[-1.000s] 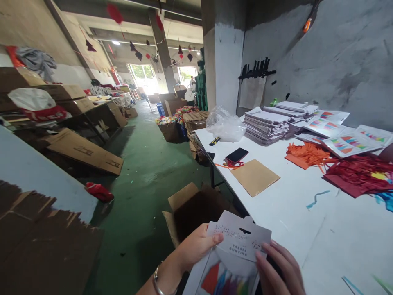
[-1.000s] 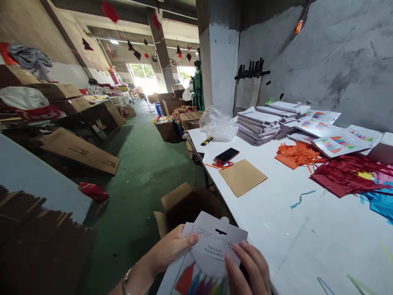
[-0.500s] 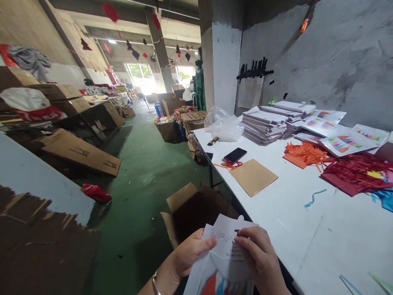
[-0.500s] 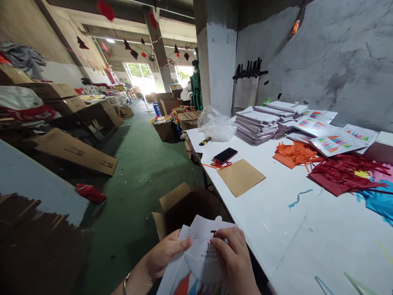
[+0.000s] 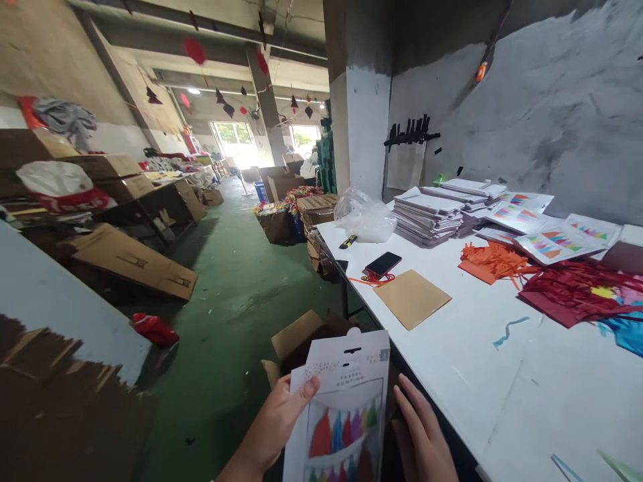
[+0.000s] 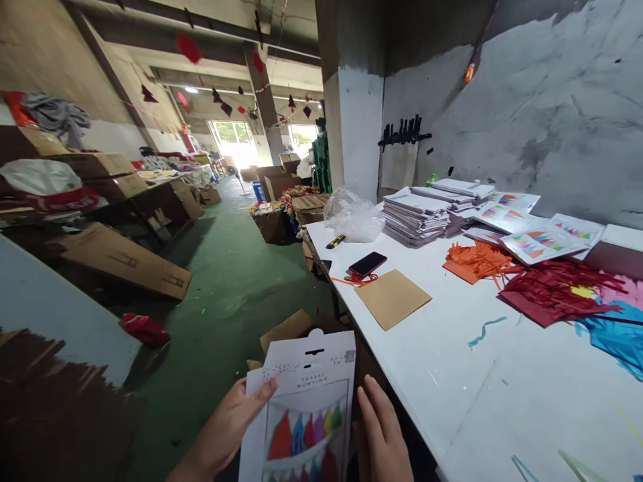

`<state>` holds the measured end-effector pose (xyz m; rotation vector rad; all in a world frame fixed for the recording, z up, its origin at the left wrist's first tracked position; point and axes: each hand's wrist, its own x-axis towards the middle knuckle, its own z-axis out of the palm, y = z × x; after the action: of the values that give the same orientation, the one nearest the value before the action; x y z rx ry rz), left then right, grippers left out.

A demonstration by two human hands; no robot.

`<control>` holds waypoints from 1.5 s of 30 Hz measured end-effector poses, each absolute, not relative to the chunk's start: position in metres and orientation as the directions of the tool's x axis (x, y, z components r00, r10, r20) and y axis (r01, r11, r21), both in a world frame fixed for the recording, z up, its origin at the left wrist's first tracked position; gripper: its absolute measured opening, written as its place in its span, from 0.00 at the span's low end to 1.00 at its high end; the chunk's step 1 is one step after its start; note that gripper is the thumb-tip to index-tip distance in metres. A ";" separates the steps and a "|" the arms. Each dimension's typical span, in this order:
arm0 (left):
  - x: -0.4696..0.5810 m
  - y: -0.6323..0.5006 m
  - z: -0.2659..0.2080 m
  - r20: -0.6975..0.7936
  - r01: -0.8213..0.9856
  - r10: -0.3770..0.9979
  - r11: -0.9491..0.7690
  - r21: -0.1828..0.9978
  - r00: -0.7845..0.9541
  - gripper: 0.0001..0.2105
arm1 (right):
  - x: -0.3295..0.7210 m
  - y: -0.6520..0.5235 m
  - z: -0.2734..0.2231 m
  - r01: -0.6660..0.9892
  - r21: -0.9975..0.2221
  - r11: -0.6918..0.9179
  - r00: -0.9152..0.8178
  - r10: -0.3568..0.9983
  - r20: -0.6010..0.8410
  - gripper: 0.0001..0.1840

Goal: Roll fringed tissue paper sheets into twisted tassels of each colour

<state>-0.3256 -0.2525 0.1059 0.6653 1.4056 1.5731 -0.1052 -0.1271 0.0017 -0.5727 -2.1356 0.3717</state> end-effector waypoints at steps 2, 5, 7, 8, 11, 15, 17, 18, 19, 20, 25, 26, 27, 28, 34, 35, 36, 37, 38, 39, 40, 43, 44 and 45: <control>-0.309 -0.249 0.113 -0.078 -0.075 0.920 0.054 0.996 -0.385 0.23 | -0.092 -0.129 0.043 0.252 -0.297 0.921 -0.490 0.386 0.781 0.36; -0.289 -0.239 0.132 0.037 0.198 0.995 -0.019 0.980 -0.089 0.21 | -0.060 -0.124 0.109 0.295 -0.268 0.917 -0.433 0.378 0.818 0.38; -0.276 -0.230 0.145 0.131 0.320 0.986 -0.090 0.943 -0.108 0.19 | -0.034 -0.121 0.141 0.197 -0.363 0.911 -0.554 0.408 0.725 0.20; -0.268 -0.225 0.149 0.218 0.377 0.954 -0.127 0.917 -0.207 0.17 | -0.021 -0.120 0.152 0.185 -0.426 0.886 -0.577 0.449 0.683 0.13; -0.233 -0.213 0.149 0.537 0.538 0.778 -0.314 0.783 -0.326 0.35 | 0.009 -0.125 0.164 0.214 -0.639 0.739 -0.452 0.655 0.606 0.07; -0.183 -0.204 0.131 0.629 0.577 0.777 -0.509 0.638 -0.010 0.32 | 0.016 -0.142 0.156 0.033 -0.918 0.394 -0.217 0.900 0.378 0.16; -0.176 -0.201 0.133 0.586 0.544 0.810 -0.506 0.669 0.033 0.24 | 0.016 -0.150 0.154 -0.090 -0.921 0.380 -0.230 0.892 0.390 0.22; -0.178 -0.200 0.140 0.551 0.507 0.833 -0.492 0.707 0.039 0.23 | 0.017 -0.154 0.156 -0.095 -0.887 0.451 -0.222 0.859 0.460 0.23; -0.184 -0.200 0.150 0.513 0.467 0.857 -0.473 0.747 0.048 0.22 | 0.019 -0.156 0.159 -0.048 -0.832 0.553 -0.201 0.810 0.551 0.23; -0.192 -0.201 0.163 0.460 0.433 0.886 -0.438 0.788 0.059 0.21 | 0.022 -0.158 0.163 0.037 -0.747 0.664 -0.175 0.740 0.649 0.22; -0.219 -0.208 0.230 0.239 0.430 0.939 -0.327 0.841 0.246 0.14 | 0.040 -0.154 0.199 0.405 -0.171 0.898 -0.330 0.318 0.889 0.29; -0.218 -0.207 0.237 0.217 0.415 0.936 -0.321 0.851 0.278 0.14 | 0.042 -0.152 0.205 0.416 -0.086 0.905 -0.376 0.258 0.890 0.31; -0.214 -0.205 0.240 0.202 0.396 0.933 -0.313 0.863 0.298 0.15 | 0.044 -0.151 0.210 0.417 -0.027 0.909 -0.408 0.213 0.888 0.33; -0.208 -0.202 0.241 0.194 0.378 0.931 -0.308 0.873 0.311 0.16 | 0.046 -0.151 0.213 0.416 0.003 0.909 -0.427 0.192 0.883 0.35; -0.176 -0.177 0.224 0.247 0.345 0.870 -0.409 0.845 0.427 0.18 | 0.073 -0.149 0.208 0.585 -0.058 0.809 -0.369 0.329 0.869 0.25; -0.173 -0.173 0.221 0.248 0.337 0.862 -0.416 0.845 0.442 0.17 | 0.079 -0.148 0.206 0.597 -0.056 0.800 -0.376 0.341 0.861 0.24; -0.170 -0.171 0.218 0.243 0.328 0.855 -0.417 0.848 0.459 0.17 | 0.084 -0.148 0.203 0.597 -0.058 0.800 -0.389 0.352 0.851 0.22; -0.168 -0.168 0.216 0.231 0.322 0.848 -0.413 0.852 0.477 0.16 | 0.089 -0.147 0.199 0.595 -0.074 0.800 -0.391 0.369 0.843 0.21; -0.165 -0.165 0.213 0.212 0.323 0.841 -0.406 0.855 0.497 0.16 | 0.093 -0.148 0.195 0.597 -0.107 0.795 -0.377 0.397 0.837 0.19; -0.162 -0.162 0.211 0.194 0.324 0.832 -0.401 0.857 0.519 0.16 | 0.097 -0.148 0.191 0.606 -0.150 0.781 -0.353 0.433 0.830 0.17; -0.159 -0.159 0.208 0.179 0.325 0.824 -0.399 0.857 0.538 0.16 | 0.100 -0.149 0.187 0.618 -0.195 0.762 -0.324 0.472 0.820 0.16; -0.148 -0.148 0.200 0.162 0.330 0.807 -0.403 0.854 0.568 0.18 | 0.110 -0.149 0.182 0.658 -0.220 0.720 -0.342 0.546 0.764 0.13; -0.144 -0.145 0.197 0.169 0.331 0.803 -0.414 0.848 0.571 0.19 | 0.114 -0.149 0.184 0.659 -0.206 0.724 -0.389 0.562 0.730 0.11; -0.141 -0.141 0.194 0.179 0.335 0.797 -0.430 0.839 0.577 0.21 | 0.117 -0.149 0.187 0.650 -0.214 0.729 -0.436 0.588 0.682 0.10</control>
<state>-0.1405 -0.1415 0.1942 2.0107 0.9028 0.7369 0.1171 -0.1490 0.1874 -0.9311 -2.1555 -0.1023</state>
